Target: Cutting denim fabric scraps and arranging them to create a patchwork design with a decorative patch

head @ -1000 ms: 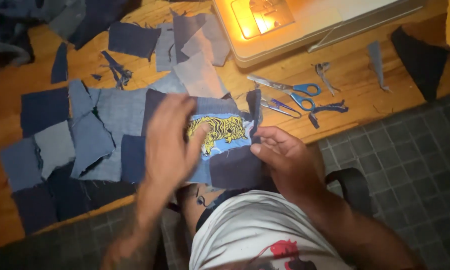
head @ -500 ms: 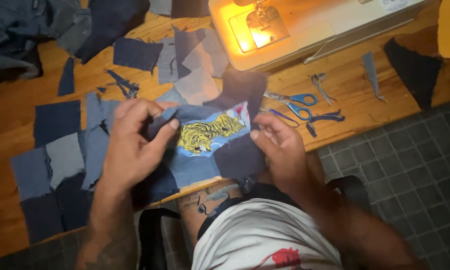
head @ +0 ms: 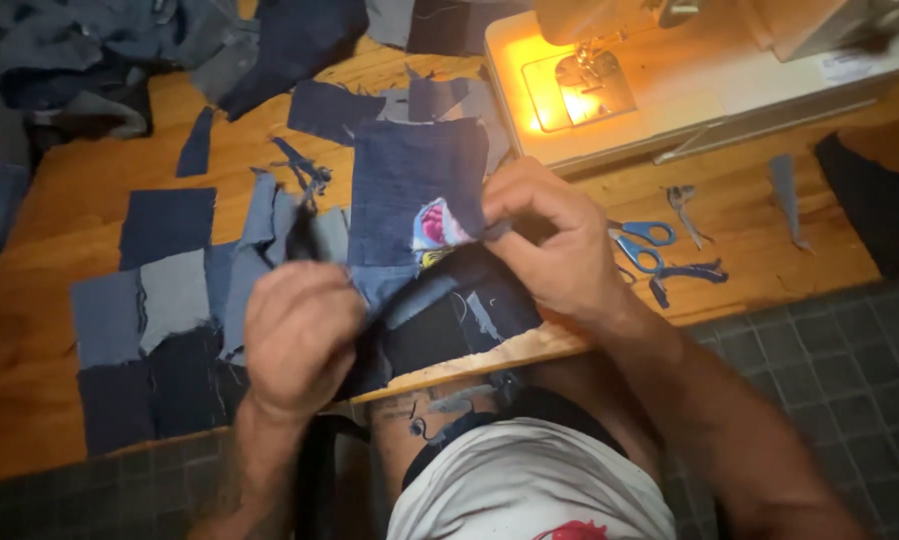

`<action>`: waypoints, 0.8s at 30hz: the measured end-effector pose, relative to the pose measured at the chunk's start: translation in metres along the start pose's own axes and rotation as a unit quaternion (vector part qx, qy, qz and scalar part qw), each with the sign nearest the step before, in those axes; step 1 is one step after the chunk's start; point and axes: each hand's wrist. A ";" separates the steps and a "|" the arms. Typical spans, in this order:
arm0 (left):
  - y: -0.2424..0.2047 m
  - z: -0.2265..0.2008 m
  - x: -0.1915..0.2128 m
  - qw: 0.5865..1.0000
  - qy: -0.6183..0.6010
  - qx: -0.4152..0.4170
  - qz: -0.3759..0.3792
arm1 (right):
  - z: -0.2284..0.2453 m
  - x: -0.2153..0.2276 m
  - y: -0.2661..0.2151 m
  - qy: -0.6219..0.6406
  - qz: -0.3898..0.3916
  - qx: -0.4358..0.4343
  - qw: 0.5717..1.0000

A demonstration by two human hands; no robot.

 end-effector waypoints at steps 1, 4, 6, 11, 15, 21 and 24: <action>-0.003 -0.004 0.001 0.996 0.050 0.074 0.023 | -0.002 0.001 0.000 0.010 0.021 0.001 1.000; 0.015 -0.014 0.002 0.972 0.046 0.216 0.080 | 0.000 -0.005 -0.008 0.016 0.038 -0.081 0.996; 0.015 -0.015 -0.004 0.975 0.059 0.207 0.049 | -0.006 -0.009 -0.013 0.036 0.016 -0.162 0.986; 0.047 -0.026 -0.036 0.988 0.007 0.155 0.003 | -0.030 -0.007 -0.034 0.118 -0.027 -0.315 0.941; 0.059 -0.016 -0.060 0.985 -0.089 0.148 0.027 | -0.026 -0.001 -0.040 0.124 0.002 -0.297 0.947; 0.067 0.001 -0.066 0.979 -0.090 0.138 0.116 | -0.029 0.015 -0.042 0.151 0.037 -0.255 0.954; 0.082 0.000 -0.061 0.963 -0.132 0.159 0.172 | -0.037 0.019 -0.045 0.162 0.054 -0.248 0.954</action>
Point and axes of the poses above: each hand's wrist, its own y-axis towards the middle knuckle, its own x-axis out of the back of the hand, z = x × y, and after that the axes turned 6 degrees about -z, right-handed
